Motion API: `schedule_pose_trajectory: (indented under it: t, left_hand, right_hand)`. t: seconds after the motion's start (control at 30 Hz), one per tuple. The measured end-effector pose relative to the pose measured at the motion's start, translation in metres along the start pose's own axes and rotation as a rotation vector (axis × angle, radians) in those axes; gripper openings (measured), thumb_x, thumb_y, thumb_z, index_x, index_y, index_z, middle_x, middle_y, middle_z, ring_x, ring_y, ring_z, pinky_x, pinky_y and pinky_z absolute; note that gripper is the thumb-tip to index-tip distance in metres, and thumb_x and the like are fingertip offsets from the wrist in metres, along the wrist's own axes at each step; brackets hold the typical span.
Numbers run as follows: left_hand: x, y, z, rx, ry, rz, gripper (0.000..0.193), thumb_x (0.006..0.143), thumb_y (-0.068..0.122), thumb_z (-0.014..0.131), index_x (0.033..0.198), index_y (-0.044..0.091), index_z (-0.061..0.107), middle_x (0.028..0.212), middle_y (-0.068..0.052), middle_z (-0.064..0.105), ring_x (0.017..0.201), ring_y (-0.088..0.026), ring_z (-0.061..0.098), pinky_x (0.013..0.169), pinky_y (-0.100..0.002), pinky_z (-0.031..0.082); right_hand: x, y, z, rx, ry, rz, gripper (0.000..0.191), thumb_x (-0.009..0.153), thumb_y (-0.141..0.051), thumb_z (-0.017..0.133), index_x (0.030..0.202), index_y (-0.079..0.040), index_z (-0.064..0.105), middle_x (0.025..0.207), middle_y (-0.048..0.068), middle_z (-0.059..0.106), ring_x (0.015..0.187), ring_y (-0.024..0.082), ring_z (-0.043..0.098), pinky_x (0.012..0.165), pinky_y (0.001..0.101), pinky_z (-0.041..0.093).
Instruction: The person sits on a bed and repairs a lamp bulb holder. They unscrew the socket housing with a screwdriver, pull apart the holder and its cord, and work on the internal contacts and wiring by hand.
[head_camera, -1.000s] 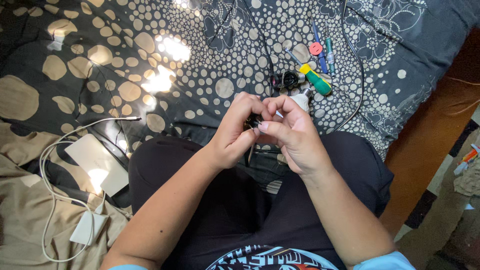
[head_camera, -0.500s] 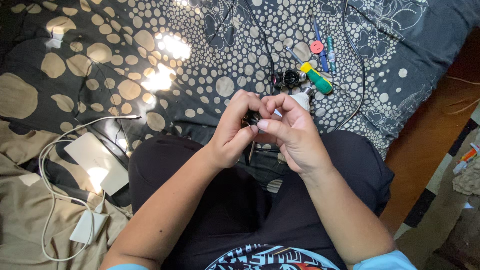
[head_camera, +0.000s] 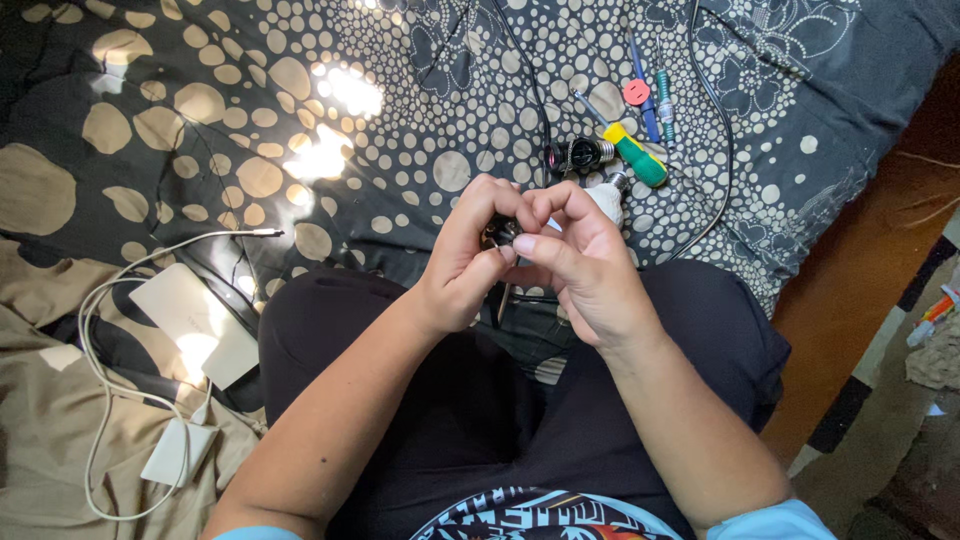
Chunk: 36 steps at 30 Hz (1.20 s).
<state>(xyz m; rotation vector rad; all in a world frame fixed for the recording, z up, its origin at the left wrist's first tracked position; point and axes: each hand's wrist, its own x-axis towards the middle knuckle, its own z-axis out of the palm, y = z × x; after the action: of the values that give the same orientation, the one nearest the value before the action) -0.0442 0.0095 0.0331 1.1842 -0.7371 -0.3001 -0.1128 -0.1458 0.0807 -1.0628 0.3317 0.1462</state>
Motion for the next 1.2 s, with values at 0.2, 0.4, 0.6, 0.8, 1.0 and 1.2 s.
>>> schedule_pose_trajectory:
  t: [0.2, 0.4, 0.6, 0.8, 1.0, 1.2]
  left_hand:
    - [0.0014, -0.0011, 0.0004, 0.040, -0.007, 0.020, 0.026, 0.087, 0.011, 0.053, 0.112, 0.004, 0.056, 0.111, -0.008, 0.051, 0.101, -0.020, 0.051, 0.098, -0.031, 0.041]
    - [0.0009, -0.0003, -0.0001, 0.000, -0.019, -0.015, 0.026, 0.086, 0.011, 0.053, 0.112, 0.005, 0.056, 0.111, -0.008, 0.050, 0.102, -0.022, 0.051, 0.099, -0.033, 0.042]
    - [0.0015, -0.0010, 0.0007, 0.040, -0.007, 0.035, 0.028, 0.085, 0.010, 0.054, 0.113, 0.005, 0.056, 0.112, -0.009, 0.051, 0.104, -0.022, 0.050, 0.102, -0.034, 0.040]
    - [0.0012, -0.0012, 0.0002, 0.044, -0.009, 0.021, 0.029, 0.085, 0.010, 0.053, 0.113, 0.005, 0.056, 0.113, -0.010, 0.051, 0.107, -0.023, 0.050, 0.107, -0.035, 0.040]
    - [0.0002, 0.0007, 0.0004, 0.021, 0.003, 0.004, 0.031, 0.084, 0.014, 0.052, 0.113, 0.004, 0.055, 0.109, -0.011, 0.051, 0.109, -0.024, 0.050, 0.109, -0.035, 0.038]
    - [0.0002, 0.0035, -0.0005, -0.056, 0.001, -0.020, 0.036, 0.081, 0.021, 0.049, 0.112, 0.003, 0.054, 0.108, -0.011, 0.051, 0.106, -0.022, 0.050, 0.104, -0.033, 0.040]
  right_hand:
    - [0.0012, -0.0023, 0.0001, 0.013, -0.007, 0.007, 0.023, 0.095, -0.004, 0.067, 0.111, -0.009, 0.051, 0.113, 0.004, 0.054, 0.097, 0.013, 0.066, 0.082, 0.0378, 0.063]
    - [0.0002, -0.0037, 0.0001, 0.019, -0.005, 0.009, 0.022, 0.094, -0.004, 0.066, 0.110, -0.009, 0.051, 0.113, 0.003, 0.054, 0.097, 0.013, 0.065, 0.084, 0.0377, 0.063]
    - [0.0010, -0.0039, -0.0009, 0.036, -0.020, 0.007, 0.022, 0.093, -0.005, 0.065, 0.108, -0.010, 0.051, 0.112, 0.003, 0.053, 0.097, 0.012, 0.063, 0.084, 0.0382, 0.064]
    - [0.0012, -0.0049, -0.0009, 0.038, -0.025, 0.007, 0.021, 0.094, -0.004, 0.066, 0.108, -0.009, 0.051, 0.112, 0.003, 0.053, 0.097, 0.012, 0.062, 0.084, 0.0388, 0.064]
    - [0.0040, -0.0040, -0.0015, 0.057, -0.023, 0.045, 0.022, 0.092, -0.005, 0.067, 0.107, -0.010, 0.051, 0.111, 0.002, 0.053, 0.098, 0.013, 0.063, 0.083, 0.0394, 0.064]
    - [0.0075, 0.0014, -0.0025, 0.063, -0.035, 0.019, 0.022, 0.092, -0.004, 0.068, 0.105, -0.011, 0.052, 0.111, 0.000, 0.052, 0.103, 0.011, 0.060, 0.085, 0.0412, 0.065]
